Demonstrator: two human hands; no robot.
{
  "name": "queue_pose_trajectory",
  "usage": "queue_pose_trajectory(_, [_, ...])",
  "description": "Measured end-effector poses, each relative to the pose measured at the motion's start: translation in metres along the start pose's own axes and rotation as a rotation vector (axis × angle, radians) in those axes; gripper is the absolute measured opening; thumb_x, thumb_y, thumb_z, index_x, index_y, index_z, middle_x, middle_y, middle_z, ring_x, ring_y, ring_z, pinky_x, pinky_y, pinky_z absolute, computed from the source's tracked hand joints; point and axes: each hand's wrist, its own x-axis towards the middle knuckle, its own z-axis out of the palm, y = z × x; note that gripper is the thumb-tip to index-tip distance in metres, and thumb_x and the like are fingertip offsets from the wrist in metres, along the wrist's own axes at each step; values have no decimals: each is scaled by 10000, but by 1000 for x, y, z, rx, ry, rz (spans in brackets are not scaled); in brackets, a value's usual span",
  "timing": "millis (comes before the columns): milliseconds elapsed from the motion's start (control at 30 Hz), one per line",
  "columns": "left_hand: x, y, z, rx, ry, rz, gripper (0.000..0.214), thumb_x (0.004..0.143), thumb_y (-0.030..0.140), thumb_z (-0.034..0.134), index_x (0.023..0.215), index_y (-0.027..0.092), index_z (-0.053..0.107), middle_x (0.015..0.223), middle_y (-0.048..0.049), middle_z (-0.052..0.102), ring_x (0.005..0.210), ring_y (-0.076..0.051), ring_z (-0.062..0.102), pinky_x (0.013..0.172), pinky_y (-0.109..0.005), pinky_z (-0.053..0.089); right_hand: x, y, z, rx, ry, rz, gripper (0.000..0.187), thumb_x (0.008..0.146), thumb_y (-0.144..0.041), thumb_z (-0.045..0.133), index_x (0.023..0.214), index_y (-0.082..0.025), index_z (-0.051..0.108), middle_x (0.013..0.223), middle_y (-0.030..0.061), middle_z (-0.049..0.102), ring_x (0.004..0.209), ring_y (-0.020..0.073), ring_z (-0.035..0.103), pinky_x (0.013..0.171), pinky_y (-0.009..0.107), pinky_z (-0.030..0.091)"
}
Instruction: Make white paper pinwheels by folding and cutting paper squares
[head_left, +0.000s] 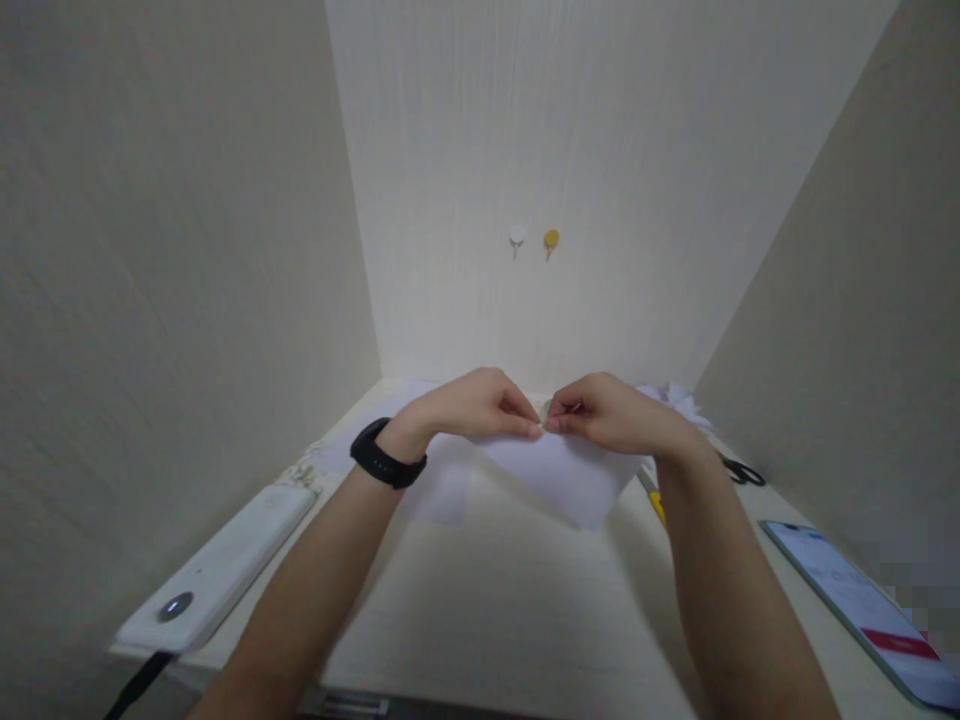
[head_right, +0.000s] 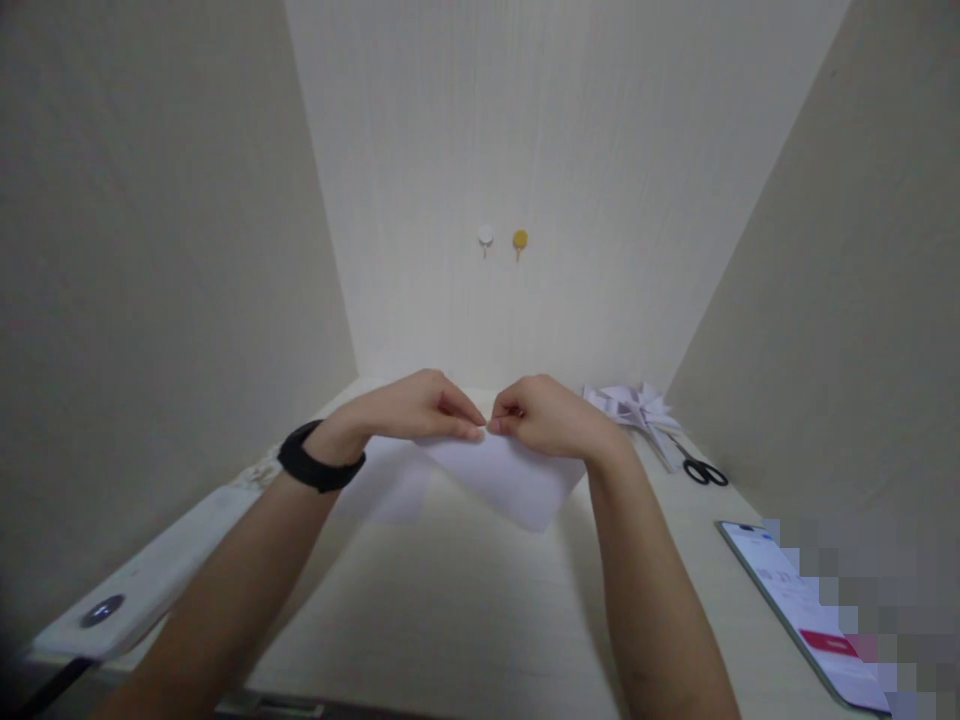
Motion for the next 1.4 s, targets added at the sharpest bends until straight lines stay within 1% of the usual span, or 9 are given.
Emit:
queue_pose_trajectory(167, [8, -10, 15, 43, 47, -11, 193, 727, 321, 694, 677, 149, 765, 533, 8, 599, 507, -99, 461, 504, -222, 304, 4, 0, 4, 29, -1, 0, 227, 797, -258, 559, 771, -159, 762, 695, 43, 714, 604, 141, 544, 568, 255, 368])
queue_pose_trajectory(467, [-4, -17, -10, -28, -38, -32, 190, 725, 337, 699, 654, 175, 767, 603, -24, 660, 551, -126, 521, 524, -229, 357, -14, 7, -15, 87, -49, 51, 276, 796, -367, 592, 721, -166, 767, 622, 8, 648, 568, 137, 515, 510, 249, 344])
queue_pose_trajectory(600, [-12, -21, -20, -25, -31, -70, 191, 719, 346, 699, 651, 183, 770, 600, -26, 664, 539, -127, 525, 512, -225, 355, -26, 22, -23, 146, -52, 59, 281, 796, -401, 617, 712, -180, 767, 649, 16, 662, 615, 162, 557, 556, 267, 399])
queue_pose_trajectory(700, [-15, -28, -24, -29, -13, -64, 195, 723, 350, 695, 652, 184, 769, 603, -26, 664, 537, -125, 523, 506, -220, 347, -33, 32, -27, 216, 59, 86, 288, 786, -442, 649, 764, -187, 781, 744, 54, 722, 708, 209, 624, 642, 302, 468])
queue_pose_trajectory(833, [-13, -26, -22, 6, 7, -58, 203, 735, 348, 683, 691, 171, 771, 618, -16, 661, 557, -117, 520, 528, -214, 349, -30, 26, -25, 260, 298, 4, 370, 743, -442, 719, 1037, -222, 761, 1087, 76, 735, 1008, 273, 654, 877, 368, 495])
queue_pose_trajectory(900, [-11, -19, -18, 37, 9, -63, 205, 744, 331, 672, 714, 153, 770, 619, -12, 656, 570, -112, 514, 546, -211, 353, -20, 14, -18, 202, 293, -52, 421, 734, -432, 731, 1110, -245, 734, 1178, 59, 708, 1097, 274, 631, 951, 387, 470])
queue_pose_trajectory(967, [-8, -11, -14, 60, 14, -51, 206, 757, 311, 658, 732, 140, 769, 619, -7, 651, 579, -105, 510, 562, -208, 355, -9, 0, -9, 102, 216, -42, 385, 757, -409, 712, 1106, -248, 736, 1136, 49, 728, 1036, 248, 659, 913, 351, 482])
queue_pose_trajectory(1100, [-7, 0, -11, 88, 56, -38, 199, 761, 297, 656, 717, 137, 766, 600, 4, 643, 570, -95, 497, 556, -202, 345, 4, -9, 2, -39, 75, 31, 228, 842, -316, 595, 837, -194, 787, 797, 45, 767, 689, 178, 664, 637, 271, 459])
queue_pose_trajectory(1400, [-15, -16, -24, 18, 30, -78, 149, 720, 281, 717, 779, 162, 786, 720, -40, 736, 668, -144, 638, 606, -212, 426, -14, 32, -16, -91, 98, 219, 219, 795, -328, 601, 771, -202, 778, 743, 23, 751, 637, 164, 624, 580, 262, 407])
